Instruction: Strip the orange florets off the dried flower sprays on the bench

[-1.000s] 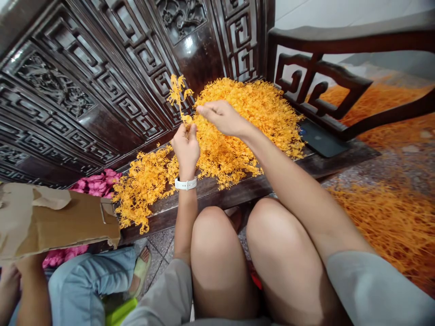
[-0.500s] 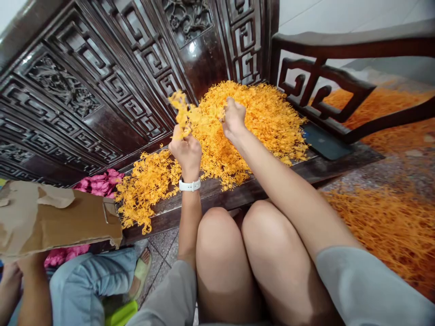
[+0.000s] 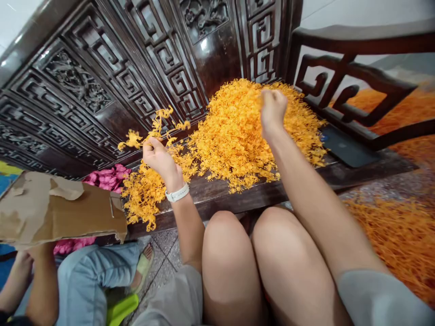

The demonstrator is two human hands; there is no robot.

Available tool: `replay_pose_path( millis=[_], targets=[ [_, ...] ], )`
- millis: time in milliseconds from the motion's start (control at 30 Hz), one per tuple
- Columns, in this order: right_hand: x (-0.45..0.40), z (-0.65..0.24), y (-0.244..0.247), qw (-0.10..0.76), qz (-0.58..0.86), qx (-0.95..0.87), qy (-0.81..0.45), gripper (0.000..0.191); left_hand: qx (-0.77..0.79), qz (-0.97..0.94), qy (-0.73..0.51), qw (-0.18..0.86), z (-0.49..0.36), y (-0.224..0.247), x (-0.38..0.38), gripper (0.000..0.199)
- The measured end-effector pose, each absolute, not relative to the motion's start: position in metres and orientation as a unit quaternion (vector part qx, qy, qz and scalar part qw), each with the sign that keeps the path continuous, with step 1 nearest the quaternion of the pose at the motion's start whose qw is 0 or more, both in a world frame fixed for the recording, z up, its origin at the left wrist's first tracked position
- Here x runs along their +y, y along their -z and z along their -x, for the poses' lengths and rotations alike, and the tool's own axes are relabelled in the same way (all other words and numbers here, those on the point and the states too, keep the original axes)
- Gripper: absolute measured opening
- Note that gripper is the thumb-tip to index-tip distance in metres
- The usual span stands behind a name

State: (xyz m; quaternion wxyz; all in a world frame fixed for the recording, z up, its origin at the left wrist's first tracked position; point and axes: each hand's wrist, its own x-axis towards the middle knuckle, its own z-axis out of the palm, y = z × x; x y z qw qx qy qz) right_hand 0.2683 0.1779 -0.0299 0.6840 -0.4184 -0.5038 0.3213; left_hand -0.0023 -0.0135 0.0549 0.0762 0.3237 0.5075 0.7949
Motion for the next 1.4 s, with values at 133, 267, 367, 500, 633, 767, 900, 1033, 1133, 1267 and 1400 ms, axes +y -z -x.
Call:
replay_pose_path(
  millis=[133, 267, 367, 500, 633, 767, 900, 1033, 1133, 1267, 1400],
  targets=[
    [0.158, -0.248, 0.009, 0.651, 0.502, -0.54, -0.18, 0.06, 0.479, -0.339, -0.796, 0.151, -0.015, -0.045, -0.005, 0.035],
    [0.131, -0.236, -0.011, 0.62, 0.412, -0.629, -0.222, 0.065, 0.483, -0.405, -0.763, 0.147, -0.02, -0.039, 0.0, 0.036],
    [0.104, -0.227, -0.035, 0.603, 0.336, -0.688, -0.223, 0.063, 0.496, -0.497, -0.703, 0.116, -0.021, -0.035, -0.001, 0.031],
    [0.072, -0.219, -0.064, 0.552, 0.253, -0.771, -0.191, 0.063, 0.496, -0.615, -0.601, 0.122, -0.024, -0.035, -0.006, 0.027],
    [0.056, -0.209, -0.068, 0.454, 0.233, -0.826, -0.239, 0.062, 0.494, -0.668, -0.542, 0.127, -0.031, -0.036, -0.008, 0.026],
    [0.05, -0.193, -0.06, 0.402, 0.263, -0.84, -0.253, 0.064, 0.519, -0.682, -0.507, 0.093, -0.039, -0.034, -0.006, 0.024],
    [0.053, -0.184, -0.056, 0.396, 0.302, -0.839, -0.22, 0.068, 0.544, -0.693, -0.468, 0.064, -0.042, -0.033, -0.009, 0.037],
    [0.062, -0.183, -0.049, 0.448, 0.334, -0.793, -0.243, 0.074, 0.529, -0.7, -0.472, 0.076, -0.039, -0.036, -0.012, 0.037],
    [0.073, -0.183, -0.039, 0.526, 0.366, -0.707, -0.299, 0.074, 0.508, -0.705, -0.489, 0.071, -0.041, -0.037, -0.013, 0.038],
    [0.093, -0.177, -0.024, 0.604, 0.393, -0.584, -0.373, 0.066, 0.499, -0.711, -0.491, 0.063, -0.052, -0.035, -0.015, 0.04],
    [0.108, -0.172, -0.018, 0.639, 0.4, -0.495, -0.432, 0.064, 0.51, -0.693, -0.506, 0.056, -0.057, -0.035, -0.018, 0.039]
  ],
)
